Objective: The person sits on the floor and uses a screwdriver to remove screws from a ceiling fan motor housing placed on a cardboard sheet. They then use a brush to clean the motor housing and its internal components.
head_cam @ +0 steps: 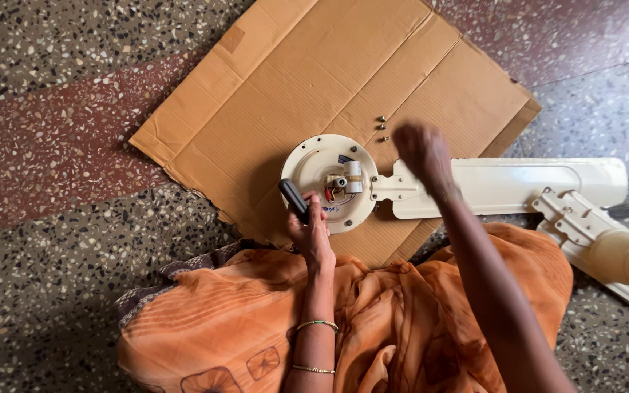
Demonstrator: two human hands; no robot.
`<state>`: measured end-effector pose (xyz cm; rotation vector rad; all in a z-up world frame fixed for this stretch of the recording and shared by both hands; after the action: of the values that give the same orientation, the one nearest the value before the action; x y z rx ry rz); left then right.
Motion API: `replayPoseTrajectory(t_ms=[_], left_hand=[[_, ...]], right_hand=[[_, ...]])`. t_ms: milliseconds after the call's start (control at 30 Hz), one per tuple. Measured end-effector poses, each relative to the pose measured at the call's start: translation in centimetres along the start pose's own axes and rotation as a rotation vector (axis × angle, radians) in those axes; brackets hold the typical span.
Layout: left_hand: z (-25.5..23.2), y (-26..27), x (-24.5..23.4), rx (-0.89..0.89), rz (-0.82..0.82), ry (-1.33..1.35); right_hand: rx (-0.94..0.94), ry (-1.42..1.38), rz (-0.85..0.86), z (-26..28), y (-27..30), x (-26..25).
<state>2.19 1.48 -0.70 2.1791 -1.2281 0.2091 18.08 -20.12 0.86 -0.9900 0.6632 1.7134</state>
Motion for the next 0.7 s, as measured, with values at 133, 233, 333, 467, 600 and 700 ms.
replayPoseTrajectory(t_ms=[133, 233, 333, 467, 600, 700], left_hand=[[0.1, 0.5, 0.2, 0.010, 0.022, 0.032], [0.4, 0.6, 0.3, 0.026, 0.023, 0.022], [0.6, 0.7, -0.2, 0.050, 0.032, 0.020], [0.7, 0.6, -1.1, 0.084, 0.045, 0.015], [0.6, 0.8, -0.8, 0.069, 0.032, -0.006], [0.4, 1.2, -0.6, 0.052, 0.046, -0.005]], right_hand=[[-0.044, 0.108, 0.208, 3.2, 10.1, 0.2], [-0.088, 0.333, 0.310, 4.9, 13.4, 2.2], [-0.227, 0.355, 0.175, 5.5, 14.7, 3.8], [-0.008, 0.380, 0.534, 4.3, 14.4, 7.9], [-0.151, 0.363, 0.249, 4.3, 14.8, 8.8], [-0.192, 0.387, 0.220, 4.4, 14.5, 9.0]])
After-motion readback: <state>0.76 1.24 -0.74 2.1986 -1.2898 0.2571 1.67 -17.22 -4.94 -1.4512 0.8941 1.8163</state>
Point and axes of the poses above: each hand's wrist, its own y-axis away from the middle knuckle, its own x-axis out of the palm, z = x × y, the point moved 2 cm from there along -y, towards the middle knuckle, and after that the axes turned 13 degrees about z, right-handed, at the moved point
